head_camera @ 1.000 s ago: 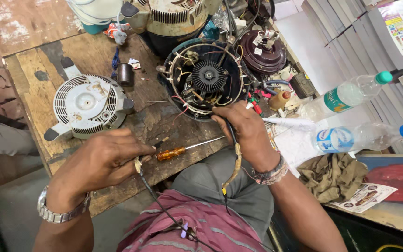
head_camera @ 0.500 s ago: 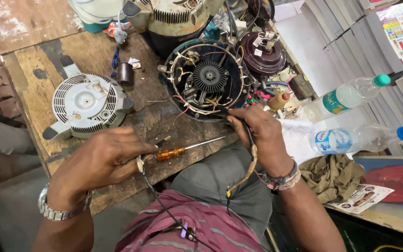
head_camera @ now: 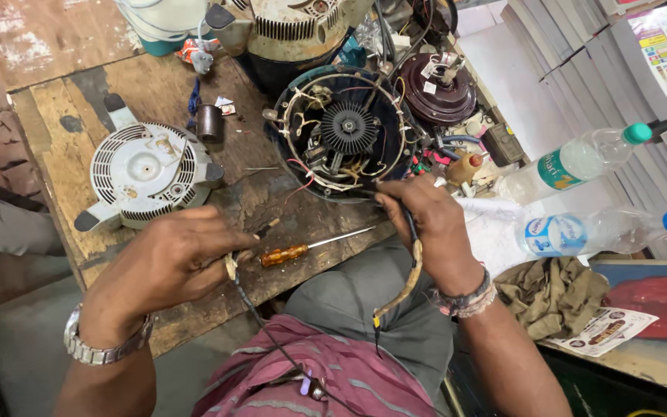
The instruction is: The person works on a disassembled electric motor on a cluttered workbench, using a screwdriver to adjust internal components and a multimeter to test electrical continuity. They manipulate wires and the rotor, occasionally rotating the motor housing.
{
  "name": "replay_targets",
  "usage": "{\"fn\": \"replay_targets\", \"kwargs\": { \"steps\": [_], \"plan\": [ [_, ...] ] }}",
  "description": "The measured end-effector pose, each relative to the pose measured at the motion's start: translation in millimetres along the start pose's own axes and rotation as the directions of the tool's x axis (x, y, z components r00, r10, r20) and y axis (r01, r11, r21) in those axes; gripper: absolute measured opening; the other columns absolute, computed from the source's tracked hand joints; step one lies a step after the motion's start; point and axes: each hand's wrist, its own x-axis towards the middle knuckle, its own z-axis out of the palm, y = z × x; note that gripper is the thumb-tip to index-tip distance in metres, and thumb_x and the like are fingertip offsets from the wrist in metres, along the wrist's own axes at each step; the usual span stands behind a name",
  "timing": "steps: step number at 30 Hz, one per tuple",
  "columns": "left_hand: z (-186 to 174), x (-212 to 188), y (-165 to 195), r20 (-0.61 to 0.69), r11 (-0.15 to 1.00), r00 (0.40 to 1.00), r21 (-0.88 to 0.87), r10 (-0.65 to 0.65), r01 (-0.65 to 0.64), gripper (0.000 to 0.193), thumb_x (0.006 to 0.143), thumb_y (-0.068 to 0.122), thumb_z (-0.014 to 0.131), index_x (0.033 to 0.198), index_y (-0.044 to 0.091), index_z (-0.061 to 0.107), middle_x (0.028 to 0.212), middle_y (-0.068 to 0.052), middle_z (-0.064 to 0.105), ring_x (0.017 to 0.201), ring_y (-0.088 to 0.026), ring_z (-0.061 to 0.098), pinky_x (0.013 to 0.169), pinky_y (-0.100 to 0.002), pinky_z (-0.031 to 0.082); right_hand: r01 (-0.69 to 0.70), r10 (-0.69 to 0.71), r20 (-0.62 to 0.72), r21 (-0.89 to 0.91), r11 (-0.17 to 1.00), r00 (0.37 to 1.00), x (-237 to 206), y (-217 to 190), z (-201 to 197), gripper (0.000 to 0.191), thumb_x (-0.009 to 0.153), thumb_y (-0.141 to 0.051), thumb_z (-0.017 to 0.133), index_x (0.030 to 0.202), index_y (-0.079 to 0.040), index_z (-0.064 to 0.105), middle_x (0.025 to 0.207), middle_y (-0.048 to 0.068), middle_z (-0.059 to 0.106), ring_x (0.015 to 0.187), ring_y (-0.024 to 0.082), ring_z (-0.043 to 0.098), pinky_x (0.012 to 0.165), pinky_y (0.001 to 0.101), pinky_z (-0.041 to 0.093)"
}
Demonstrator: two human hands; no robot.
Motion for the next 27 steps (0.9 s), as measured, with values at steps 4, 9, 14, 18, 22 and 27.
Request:
{"fn": "replay_targets", "kwargs": {
  "steps": [4,9,14,18,22,27],
  "plan": [
    [-3.2,-1.6,0.7,-0.015,0.998,0.998,0.016,0.055,-0.055,0.041,0.062,-0.001,0.075,0.104,0.001,0.076,0.076,-0.012,0.068,0.076,-0.030,0.064,0.067,-0.041,0.053,-0.015,0.015,-0.011,-0.009,1.000,1.000,1.5,-0.5,2.9,0.017,0.093,-0.006,0.079,0.108,-0.004,0.073,0.088,0.012,0.068,0.081,0.029,0.065,0.073,0.0384,0.051],
    [-6.2,-3.2,4.1,0.001,0.999,1.000,0.041,0.019,-0.019,0.042,0.063,0.000,0.076,0.105,0.002,0.077,0.067,-0.011,0.064,0.071,-0.029,0.060,0.064,-0.041,0.051,0.013,-0.013,-0.038,0.009,1.000,0.999,1.4,-3.7,4.2,0.016,0.095,-0.004,0.077,0.110,-0.004,0.072,0.093,0.012,0.069,0.083,0.028,0.066,0.074,0.0377,0.052],
    [-6.4,-0.7,6.5,0.017,0.999,1.000,0.033,0.022,-0.023,0.044,0.062,0.000,0.076,0.106,0.002,0.077,0.066,-0.010,0.064,0.071,-0.029,0.060,0.064,-0.041,0.051,-0.017,0.017,-0.023,-0.024,1.000,1.000,1.2,-3.4,2.8,0.017,0.093,-0.005,0.079,0.109,-0.004,0.074,0.089,0.012,0.068,0.080,0.029,0.065,0.072,0.0383,0.051],
    [-4.7,-0.1,5.7,-0.001,0.998,0.998,0.033,0.057,-0.057,0.041,0.064,0.000,0.076,0.105,0.002,0.076,0.072,-0.009,0.068,0.072,-0.028,0.060,0.066,-0.040,0.052,-0.001,0.001,-0.036,-0.011,1.000,0.999,0.0,-2.2,4.2,0.016,0.094,-0.005,0.078,0.109,-0.004,0.073,0.090,0.012,0.069,0.082,0.029,0.065,0.073,0.0381,0.051],
    [-5.5,-1.0,6.4,0.013,0.998,1.000,0.052,0.017,-0.018,0.041,0.064,0.001,0.077,0.105,0.002,0.076,0.072,-0.011,0.066,0.073,-0.028,0.062,0.065,-0.040,0.052,0.000,-0.001,-0.038,-0.025,1.000,0.999,-1.2,0.5,4.7,0.017,0.093,-0.006,0.079,0.109,-0.005,0.073,0.089,0.012,0.068,0.081,0.029,0.065,0.073,0.0386,0.051],
    [-6.3,2.5,10.6,0.002,0.999,1.000,0.050,-0.004,0.004,0.039,0.064,0.001,0.076,0.104,0.003,0.077,0.073,-0.011,0.066,0.074,-0.029,0.064,0.066,-0.040,0.053,-0.006,0.004,-0.050,-0.035,0.999,0.999,-0.2,1.2,0.2,0.016,0.092,-0.007,0.080,0.107,-0.005,0.073,0.089,0.012,0.068,0.081,0.028,0.066,0.072,0.0380,0.051]
  ]
}}
